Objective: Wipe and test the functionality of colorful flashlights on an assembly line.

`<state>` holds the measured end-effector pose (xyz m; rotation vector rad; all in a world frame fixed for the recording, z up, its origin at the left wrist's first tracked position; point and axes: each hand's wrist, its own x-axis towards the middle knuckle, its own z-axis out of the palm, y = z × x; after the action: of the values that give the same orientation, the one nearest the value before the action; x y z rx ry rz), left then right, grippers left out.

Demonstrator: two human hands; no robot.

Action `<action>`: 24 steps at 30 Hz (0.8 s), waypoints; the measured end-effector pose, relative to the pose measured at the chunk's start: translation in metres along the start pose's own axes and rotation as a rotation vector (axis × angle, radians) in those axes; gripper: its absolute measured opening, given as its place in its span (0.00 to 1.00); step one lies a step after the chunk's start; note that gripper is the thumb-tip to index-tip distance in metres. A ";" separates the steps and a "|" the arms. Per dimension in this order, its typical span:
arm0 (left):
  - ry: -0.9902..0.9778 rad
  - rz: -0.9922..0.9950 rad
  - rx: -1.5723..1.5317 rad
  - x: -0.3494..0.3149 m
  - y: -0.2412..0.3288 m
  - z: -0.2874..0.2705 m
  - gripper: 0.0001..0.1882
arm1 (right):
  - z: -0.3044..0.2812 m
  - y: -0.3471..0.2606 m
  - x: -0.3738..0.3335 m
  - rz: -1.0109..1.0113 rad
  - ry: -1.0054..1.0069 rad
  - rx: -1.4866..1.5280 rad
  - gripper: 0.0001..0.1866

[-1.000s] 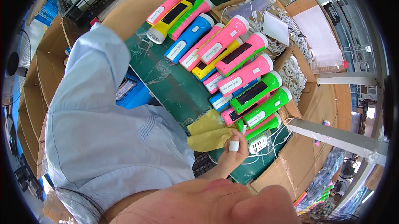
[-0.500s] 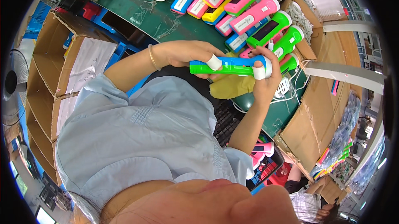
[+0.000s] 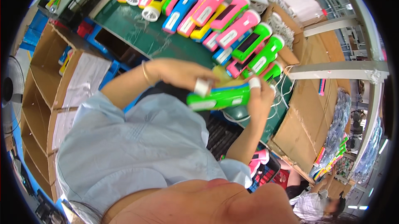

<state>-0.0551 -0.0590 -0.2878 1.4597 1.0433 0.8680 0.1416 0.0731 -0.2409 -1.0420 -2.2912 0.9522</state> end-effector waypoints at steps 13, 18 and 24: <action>0.327 -0.089 -1.197 0.059 0.012 0.010 0.18 | 0.073 0.050 -0.049 0.181 0.011 0.676 0.12; 0.344 -0.113 -1.220 0.067 0.016 0.007 0.22 | 0.071 0.048 -0.057 0.207 0.070 0.724 0.11; 0.422 -0.131 -1.132 0.050 0.003 0.011 0.18 | 0.073 0.054 -0.057 0.213 0.049 0.796 0.09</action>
<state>-0.0274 -0.0161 -0.2877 0.2583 0.6926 1.3822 0.1560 0.0245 -0.3354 -0.9221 -1.5203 1.6987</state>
